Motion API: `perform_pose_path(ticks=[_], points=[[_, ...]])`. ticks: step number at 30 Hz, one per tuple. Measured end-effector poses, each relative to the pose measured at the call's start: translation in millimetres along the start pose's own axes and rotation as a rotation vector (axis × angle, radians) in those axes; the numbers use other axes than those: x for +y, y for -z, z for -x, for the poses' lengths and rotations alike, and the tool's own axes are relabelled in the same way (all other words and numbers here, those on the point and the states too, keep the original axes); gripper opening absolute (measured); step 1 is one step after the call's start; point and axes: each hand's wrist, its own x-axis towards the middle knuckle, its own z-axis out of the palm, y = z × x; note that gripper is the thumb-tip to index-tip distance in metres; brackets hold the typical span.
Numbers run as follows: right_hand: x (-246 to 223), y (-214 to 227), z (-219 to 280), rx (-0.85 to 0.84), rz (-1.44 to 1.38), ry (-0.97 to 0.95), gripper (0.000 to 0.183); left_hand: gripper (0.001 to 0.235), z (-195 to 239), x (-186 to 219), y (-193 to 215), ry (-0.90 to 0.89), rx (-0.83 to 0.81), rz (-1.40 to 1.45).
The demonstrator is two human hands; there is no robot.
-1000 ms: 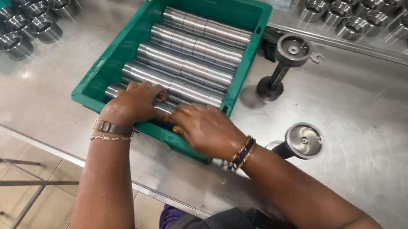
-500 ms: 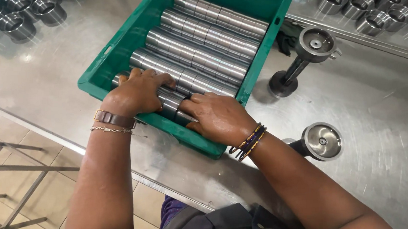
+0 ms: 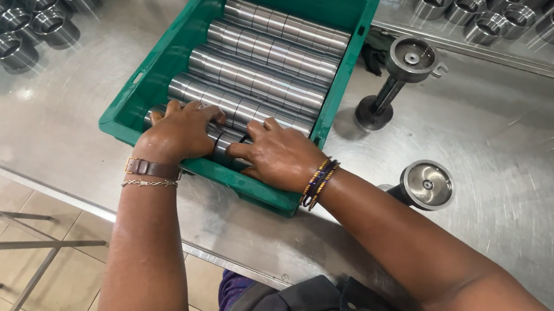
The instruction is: Assembling metal rings and rods into a fixture and placing them into a bin.
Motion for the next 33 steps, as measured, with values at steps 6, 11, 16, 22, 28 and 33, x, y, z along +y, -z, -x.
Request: perform_pose_path(ticks=[6,11,16,22,28,33], points=[[0,-11,-13,0.109,0.030,0.107,0.029,0.060,15,9,10,0.014,0.064,-0.015],[2,-15,-16,0.145,0.042,0.148,0.023,0.057,10,3,-1,-0.013,0.160,-0.020],[5,-12,-11,0.223,-0.019,0.190,0.021,0.056,11,3,-6,-0.073,0.288,-0.025],[6,-19,-9,0.314,0.050,0.240,0.030,0.056,22,16,5,-0.007,0.201,-0.050],[6,-21,-9,0.295,0.028,0.241,0.027,0.052,8,11,5,0.004,0.010,-0.153],[8,-22,-6,0.289,0.058,0.168,0.032,0.057,-5,-1,4,-0.016,-0.084,-0.119]])
